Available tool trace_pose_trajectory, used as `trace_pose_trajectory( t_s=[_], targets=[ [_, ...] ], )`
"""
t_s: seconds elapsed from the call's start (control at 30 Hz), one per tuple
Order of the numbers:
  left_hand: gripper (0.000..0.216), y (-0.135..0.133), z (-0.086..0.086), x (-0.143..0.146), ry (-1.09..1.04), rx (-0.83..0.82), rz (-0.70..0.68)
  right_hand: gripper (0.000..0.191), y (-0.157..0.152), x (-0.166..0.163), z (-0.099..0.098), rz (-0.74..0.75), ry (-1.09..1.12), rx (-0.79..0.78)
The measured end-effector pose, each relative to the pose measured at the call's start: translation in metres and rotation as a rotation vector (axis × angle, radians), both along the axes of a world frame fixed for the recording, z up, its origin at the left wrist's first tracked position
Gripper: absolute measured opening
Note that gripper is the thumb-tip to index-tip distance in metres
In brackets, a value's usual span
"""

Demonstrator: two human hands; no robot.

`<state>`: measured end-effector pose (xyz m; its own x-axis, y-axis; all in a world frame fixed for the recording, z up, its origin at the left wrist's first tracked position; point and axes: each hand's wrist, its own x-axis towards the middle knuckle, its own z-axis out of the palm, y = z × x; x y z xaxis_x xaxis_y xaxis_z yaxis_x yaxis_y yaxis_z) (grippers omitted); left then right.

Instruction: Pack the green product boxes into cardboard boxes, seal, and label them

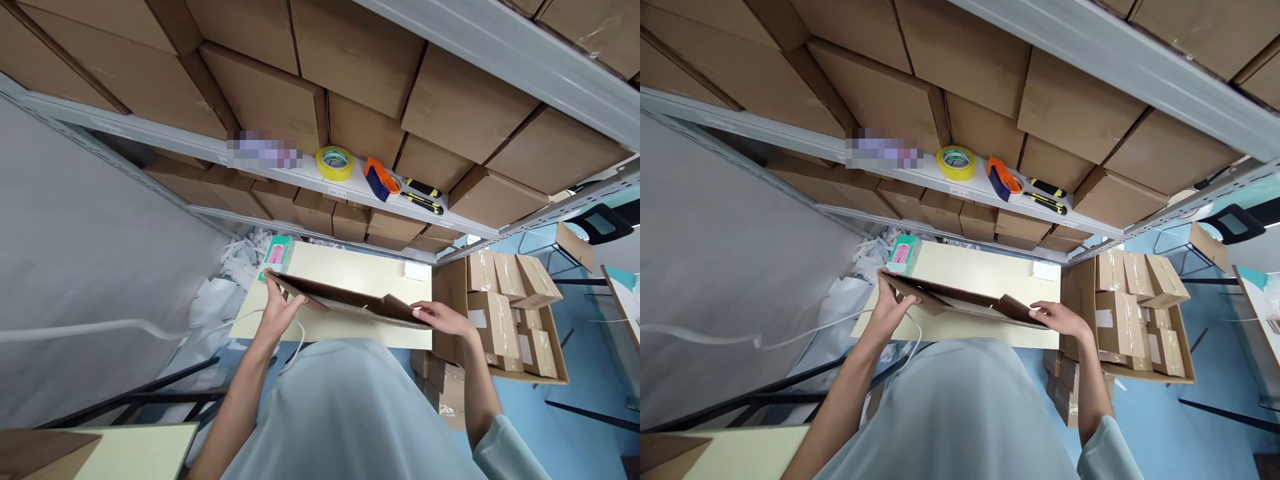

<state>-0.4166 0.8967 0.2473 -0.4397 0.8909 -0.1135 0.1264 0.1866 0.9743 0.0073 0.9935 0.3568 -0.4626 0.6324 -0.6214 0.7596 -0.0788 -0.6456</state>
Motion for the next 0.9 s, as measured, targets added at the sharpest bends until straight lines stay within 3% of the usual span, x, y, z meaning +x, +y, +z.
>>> trace_pose_trajectory(
  t_s=[0.13, 0.27, 0.37, 0.47, 0.67, 0.77, 0.9],
  targets=[
    [0.115, 0.003, 0.017, -0.001, -0.094, -0.02, -0.09, 0.058, -0.016, -0.022, 0.004, -0.012, -0.129, 0.305],
    [0.098, 0.013, 0.037, -0.005, -0.098, -0.017, -0.23, 0.057, -0.034, -0.046, 0.004, -0.125, -0.159, 0.427],
    [0.09, 0.021, 0.042, -0.011, -0.048, -0.008, -0.336, 0.06, -0.051, -0.059, 0.006, -0.274, -0.21, 0.507],
    [0.085, 0.026, 0.036, -0.014, 0.02, -0.015, -0.369, 0.062, -0.067, -0.071, 0.005, -0.382, -0.26, 0.528],
    [0.083, 0.022, 0.021, -0.009, 0.152, -0.091, -0.288, 0.071, -0.08, -0.091, -0.006, -0.46, -0.245, 0.473],
    [0.085, 0.011, 0.025, -0.009, 0.225, -0.19, -0.332, 0.076, -0.081, -0.089, -0.006, -0.47, -0.226, 0.488],
    [0.08, -0.01, 0.038, -0.013, 0.433, -0.109, -0.391, 0.073, -0.081, -0.089, -0.005, -0.452, -0.322, 0.569]
  ],
)
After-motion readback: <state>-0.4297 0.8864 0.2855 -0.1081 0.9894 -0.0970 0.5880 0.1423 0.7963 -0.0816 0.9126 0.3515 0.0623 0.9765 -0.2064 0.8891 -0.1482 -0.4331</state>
